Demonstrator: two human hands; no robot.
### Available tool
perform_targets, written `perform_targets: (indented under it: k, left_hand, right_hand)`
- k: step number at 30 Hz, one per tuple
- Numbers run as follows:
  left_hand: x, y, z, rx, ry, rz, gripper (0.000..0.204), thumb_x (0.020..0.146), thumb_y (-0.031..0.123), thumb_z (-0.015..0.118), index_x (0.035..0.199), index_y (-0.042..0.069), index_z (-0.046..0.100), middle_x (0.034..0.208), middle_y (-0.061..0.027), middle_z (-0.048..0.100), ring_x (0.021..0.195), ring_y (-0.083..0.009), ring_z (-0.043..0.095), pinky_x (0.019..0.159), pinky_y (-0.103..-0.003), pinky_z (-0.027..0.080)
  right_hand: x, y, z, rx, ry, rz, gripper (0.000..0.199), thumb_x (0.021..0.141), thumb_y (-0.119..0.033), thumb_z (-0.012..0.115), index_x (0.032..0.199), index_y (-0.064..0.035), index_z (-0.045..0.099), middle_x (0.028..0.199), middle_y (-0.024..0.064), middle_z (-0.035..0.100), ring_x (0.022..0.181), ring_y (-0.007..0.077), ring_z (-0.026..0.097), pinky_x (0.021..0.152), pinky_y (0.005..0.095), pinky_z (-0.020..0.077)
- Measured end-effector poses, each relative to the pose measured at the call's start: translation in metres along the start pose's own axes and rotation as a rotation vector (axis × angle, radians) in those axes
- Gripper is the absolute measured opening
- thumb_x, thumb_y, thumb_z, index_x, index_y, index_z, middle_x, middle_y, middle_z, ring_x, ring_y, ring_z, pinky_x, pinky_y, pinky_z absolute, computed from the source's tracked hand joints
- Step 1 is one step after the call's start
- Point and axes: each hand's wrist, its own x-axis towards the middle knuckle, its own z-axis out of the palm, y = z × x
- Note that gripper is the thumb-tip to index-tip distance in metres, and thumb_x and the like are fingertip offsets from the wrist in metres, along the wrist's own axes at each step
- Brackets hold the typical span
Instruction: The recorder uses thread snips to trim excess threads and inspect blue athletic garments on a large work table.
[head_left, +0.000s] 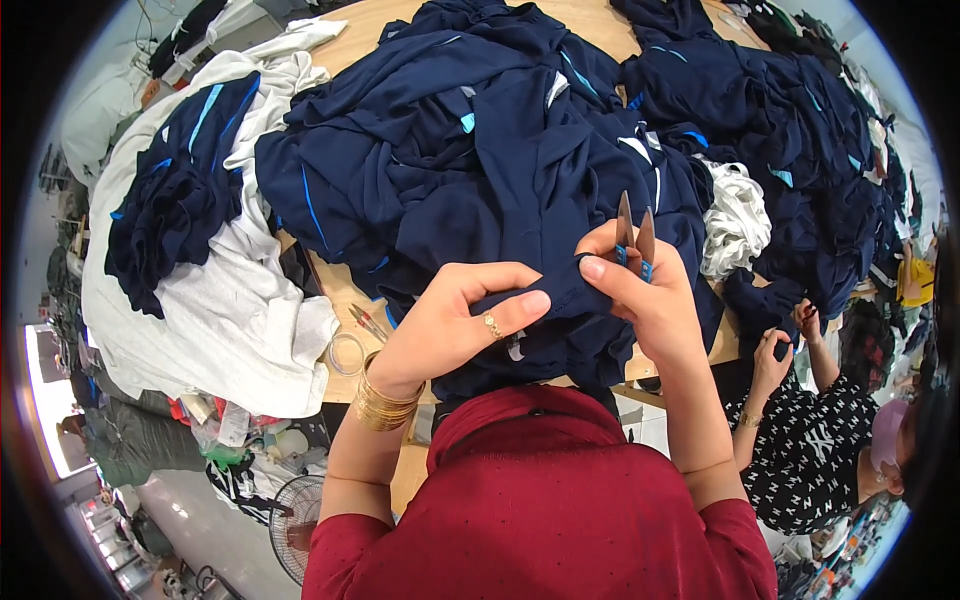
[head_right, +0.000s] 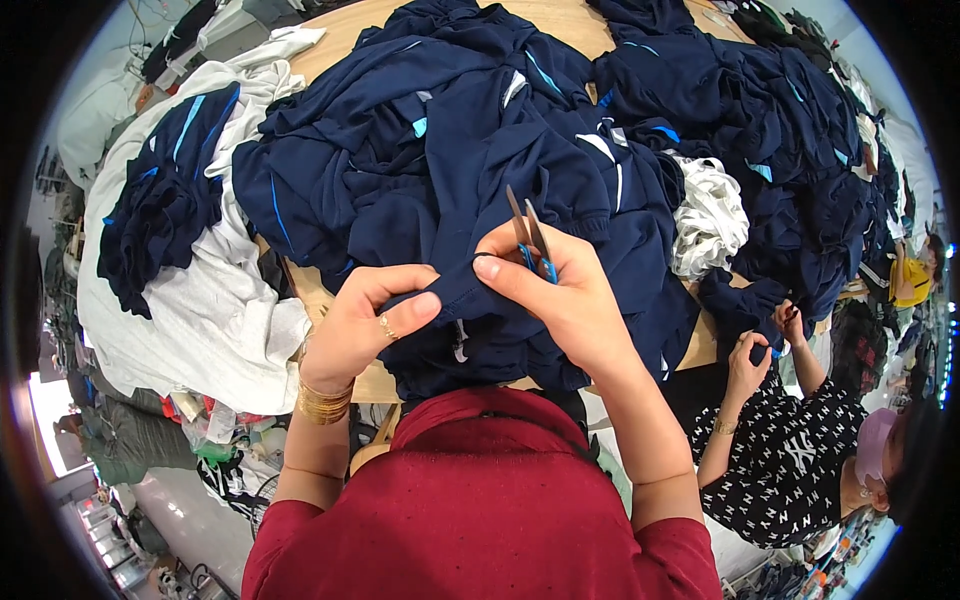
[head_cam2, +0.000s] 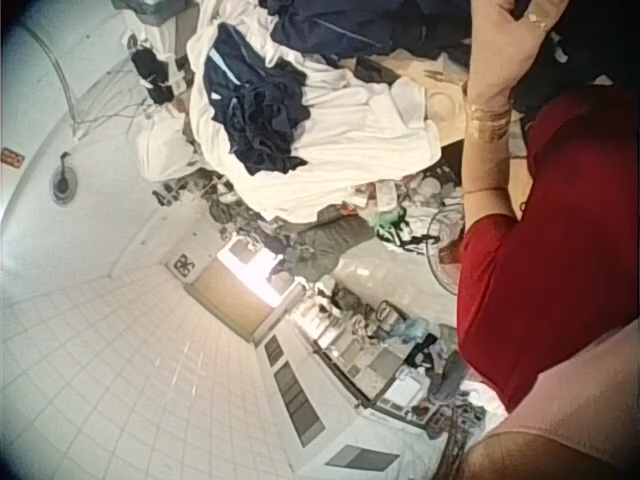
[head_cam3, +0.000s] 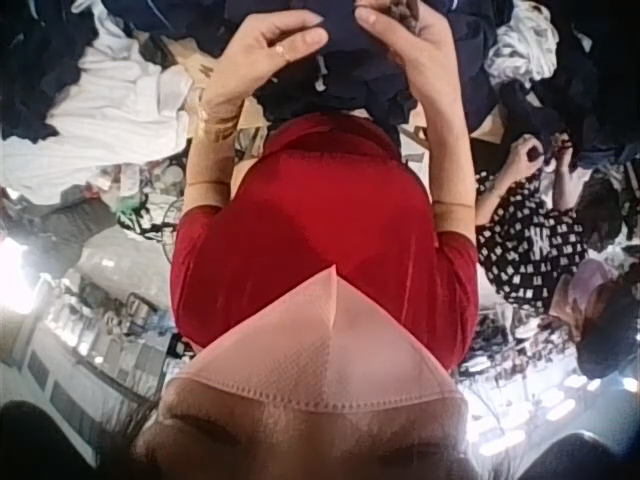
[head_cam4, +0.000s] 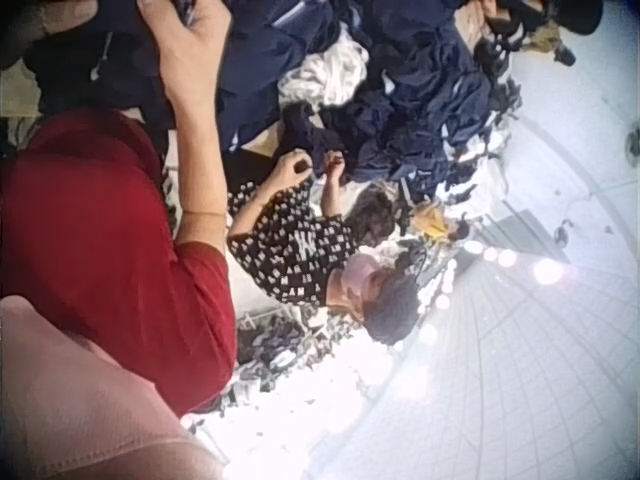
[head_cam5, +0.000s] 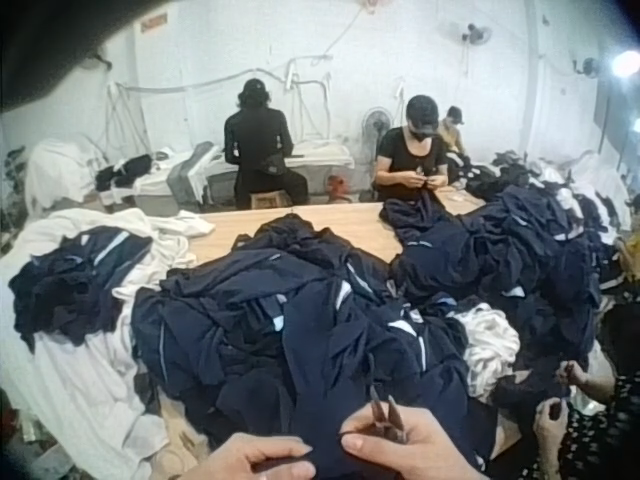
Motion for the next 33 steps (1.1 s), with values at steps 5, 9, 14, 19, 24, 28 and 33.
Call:
perform_targets:
  k: [5,9,14,19,24,28,33]
  left_hand:
    - [0.006,-0.010,0.000,0.045,0.104,0.112,0.025,0.092,0.015,0.053,0.081,-0.007,0.054,0.071,0.0047,0.041,0.067,-0.0032,0.035,0.060,-0.019,0.031]
    - [0.007,-0.008,0.009,-0.050,0.141,0.113,0.024,0.093,0.014,0.051,0.081,-0.007,0.053,0.073,0.0038,0.041,0.069,-0.0031,0.036,0.062,-0.019,0.031]
    - [0.009,-0.012,0.015,-0.095,0.169,0.135,0.021,0.092,0.012,0.052,0.084,-0.007,0.053,0.077,0.0028,0.044,0.071,-0.0033,0.037,0.062,-0.018,0.031]
    - [0.009,-0.009,0.019,-0.055,0.156,0.166,0.020,0.091,0.011,0.053,0.086,-0.008,0.055,0.078,0.0020,0.045,0.071,-0.0037,0.038,0.063,-0.019,0.032]
    - [0.009,-0.008,0.022,-0.087,0.176,0.139,0.019,0.091,0.010,0.054,0.086,-0.009,0.054,0.078,0.0019,0.045,0.071,-0.0037,0.038,0.062,-0.019,0.032]
    - [0.008,-0.013,0.020,-0.098,0.199,0.139,0.020,0.091,0.011,0.054,0.087,-0.009,0.054,0.079,0.0020,0.045,0.071,-0.0029,0.038,0.061,-0.018,0.031]
    - [0.008,-0.013,0.020,-0.109,0.208,0.114,0.019,0.091,0.011,0.054,0.088,-0.008,0.055,0.081,0.0021,0.045,0.070,-0.0024,0.038,0.060,-0.018,0.031]
  right_hand:
    - [0.000,0.005,0.000,-0.598,0.272,-0.573,0.014,0.072,0.002,0.067,0.085,-0.0025,0.064,0.079,0.0067,0.058,0.071,0.0153,0.056,0.064,0.0253,0.0438]
    - [-0.020,0.007,0.003,-0.721,0.244,-0.786,0.023,0.065,0.002,0.074,0.085,-0.0058,0.067,0.078,0.0062,0.056,0.060,0.0158,0.057,0.051,0.0248,0.0446]
    - [-0.017,0.011,0.009,-0.778,0.297,-0.942,0.025,0.062,-0.001,0.076,0.085,-0.0050,0.067,0.078,0.0054,0.056,0.061,0.0169,0.058,0.051,0.0259,0.0463]
    - [-0.012,0.017,0.009,-0.813,0.286,-0.990,0.024,0.064,0.004,0.073,0.085,-0.0033,0.065,0.078,0.0073,0.056,0.062,0.0143,0.054,0.051,0.0221,0.0412]
    - [-0.012,0.016,0.010,-0.781,0.314,-0.886,0.022,0.065,0.002,0.072,0.082,-0.0048,0.061,0.080,0.0057,0.055,0.057,0.0134,0.053,0.048,0.0246,0.0427]
    - [-0.013,0.021,0.005,-0.481,0.226,-0.695,0.018,0.069,0.002,0.070,0.082,-0.0045,0.060,0.084,0.0043,0.054,0.052,0.0061,0.041,0.046,0.0202,0.0319]
    - [-0.015,0.009,0.002,-0.636,0.189,-0.706,0.019,0.068,0.003,0.069,0.082,-0.0045,0.060,0.083,0.0055,0.054,0.056,0.0109,0.050,0.048,0.0230,0.0403]
